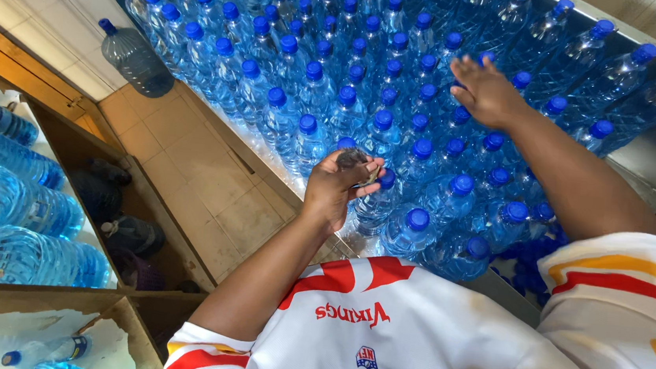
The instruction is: The person applies small stickers to the caps of numerous plastic water bottles arranged on a metal table. The person peels each sticker from a backing sheet and places it on a bottle cap, working systematically across the rows of bottles.
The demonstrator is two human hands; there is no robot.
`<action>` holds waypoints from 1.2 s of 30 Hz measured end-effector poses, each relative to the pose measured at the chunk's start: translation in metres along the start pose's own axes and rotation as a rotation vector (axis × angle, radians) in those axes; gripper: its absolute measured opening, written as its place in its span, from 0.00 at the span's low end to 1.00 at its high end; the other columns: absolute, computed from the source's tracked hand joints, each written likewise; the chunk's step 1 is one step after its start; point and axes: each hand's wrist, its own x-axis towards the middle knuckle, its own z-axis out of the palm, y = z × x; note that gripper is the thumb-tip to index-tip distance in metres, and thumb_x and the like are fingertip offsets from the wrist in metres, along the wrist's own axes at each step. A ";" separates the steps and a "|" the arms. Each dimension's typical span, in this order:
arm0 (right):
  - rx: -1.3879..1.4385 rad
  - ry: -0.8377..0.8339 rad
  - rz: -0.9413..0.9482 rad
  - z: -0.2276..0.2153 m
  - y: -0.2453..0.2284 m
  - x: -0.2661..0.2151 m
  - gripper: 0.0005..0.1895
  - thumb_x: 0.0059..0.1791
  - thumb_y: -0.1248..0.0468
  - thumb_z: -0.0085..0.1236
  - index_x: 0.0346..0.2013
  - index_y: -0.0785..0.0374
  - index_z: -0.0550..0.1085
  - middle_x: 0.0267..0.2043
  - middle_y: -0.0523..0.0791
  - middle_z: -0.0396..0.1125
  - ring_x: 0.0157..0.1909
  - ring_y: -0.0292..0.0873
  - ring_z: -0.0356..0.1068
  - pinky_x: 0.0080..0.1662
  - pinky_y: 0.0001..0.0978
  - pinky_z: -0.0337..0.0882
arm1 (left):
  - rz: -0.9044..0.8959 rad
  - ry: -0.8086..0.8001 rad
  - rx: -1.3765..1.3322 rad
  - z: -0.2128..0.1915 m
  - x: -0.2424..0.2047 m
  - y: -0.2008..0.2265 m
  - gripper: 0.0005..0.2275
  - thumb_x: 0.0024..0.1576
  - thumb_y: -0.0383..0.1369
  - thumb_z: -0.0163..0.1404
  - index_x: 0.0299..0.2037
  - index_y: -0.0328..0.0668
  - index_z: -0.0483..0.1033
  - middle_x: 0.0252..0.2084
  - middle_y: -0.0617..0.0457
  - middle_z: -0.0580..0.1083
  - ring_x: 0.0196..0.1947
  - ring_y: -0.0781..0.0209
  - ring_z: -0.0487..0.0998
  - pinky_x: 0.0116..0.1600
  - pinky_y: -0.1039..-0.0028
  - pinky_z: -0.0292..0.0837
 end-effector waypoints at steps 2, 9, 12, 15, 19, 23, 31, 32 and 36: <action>0.197 0.336 -0.146 -0.030 -0.042 0.001 0.23 0.64 0.57 0.62 0.72 0.61 0.76 0.68 0.55 0.73 0.74 0.64 0.67 0.76 0.61 0.58 | 0.023 0.027 -0.016 0.003 0.000 0.001 0.09 0.56 0.22 0.66 0.43 0.32 0.80 0.47 0.38 0.85 0.44 0.46 0.90 0.47 0.61 0.90; 0.601 -0.191 -0.079 -0.066 -0.214 -0.039 0.29 0.38 0.58 0.87 0.49 0.54 0.81 0.40 0.43 0.83 0.39 0.43 0.85 0.48 0.36 0.82 | 0.018 0.038 -0.037 -0.003 0.028 -0.028 0.10 0.54 0.23 0.70 0.38 0.36 0.79 0.39 0.47 0.84 0.37 0.52 0.90 0.43 0.62 0.90; 0.686 -0.079 0.032 -0.054 -0.213 -0.039 0.12 0.46 0.66 0.77 0.40 0.52 0.82 0.30 0.41 0.81 0.25 0.37 0.81 0.34 0.28 0.79 | 0.013 -0.009 -0.090 0.003 0.020 -0.019 0.09 0.57 0.23 0.69 0.41 0.32 0.81 0.40 0.43 0.85 0.40 0.46 0.90 0.49 0.55 0.89; 0.851 0.040 0.069 -0.060 -0.215 -0.046 0.09 0.48 0.73 0.73 0.39 0.60 0.82 0.27 0.47 0.79 0.23 0.39 0.79 0.30 0.27 0.77 | 0.041 -0.075 -0.067 0.015 0.006 -0.006 0.10 0.56 0.23 0.68 0.46 0.34 0.82 0.43 0.45 0.85 0.44 0.47 0.90 0.53 0.59 0.89; 0.976 0.049 0.086 -0.065 -0.221 -0.052 0.05 0.51 0.77 0.69 0.39 0.68 0.82 0.30 0.54 0.80 0.27 0.40 0.80 0.32 0.29 0.82 | 0.056 -0.042 -0.074 0.012 0.011 -0.012 0.07 0.60 0.22 0.65 0.45 0.31 0.82 0.43 0.41 0.86 0.42 0.47 0.90 0.50 0.58 0.89; 0.861 0.144 0.059 -0.085 -0.237 -0.060 0.05 0.53 0.73 0.69 0.42 0.63 0.87 0.33 0.53 0.81 0.29 0.39 0.79 0.29 0.29 0.81 | 0.083 0.044 -0.073 0.006 0.017 -0.010 0.06 0.63 0.22 0.60 0.48 0.28 0.82 0.44 0.36 0.86 0.43 0.43 0.90 0.47 0.59 0.90; 0.759 0.279 -0.183 -0.085 -0.221 -0.058 0.09 0.48 0.72 0.78 0.40 0.60 0.87 0.44 0.48 0.82 0.36 0.39 0.75 0.35 0.29 0.75 | 0.079 0.056 0.014 0.012 0.009 -0.002 0.06 0.62 0.24 0.60 0.46 0.29 0.84 0.42 0.37 0.86 0.41 0.46 0.90 0.44 0.63 0.91; 0.737 0.183 -0.190 -0.089 -0.219 -0.058 0.08 0.47 0.70 0.78 0.39 0.58 0.88 0.43 0.48 0.83 0.36 0.41 0.76 0.36 0.32 0.76 | 0.077 0.062 0.033 0.009 0.011 -0.005 0.05 0.62 0.24 0.60 0.46 0.29 0.84 0.41 0.38 0.86 0.40 0.47 0.90 0.44 0.64 0.91; 0.690 0.074 -0.143 -0.094 -0.200 -0.058 0.05 0.49 0.66 0.76 0.39 0.56 0.89 0.45 0.45 0.84 0.36 0.39 0.74 0.39 0.32 0.76 | 0.134 0.084 0.078 0.005 0.014 -0.013 0.04 0.63 0.23 0.59 0.45 0.28 0.84 0.39 0.40 0.85 0.39 0.50 0.90 0.42 0.67 0.92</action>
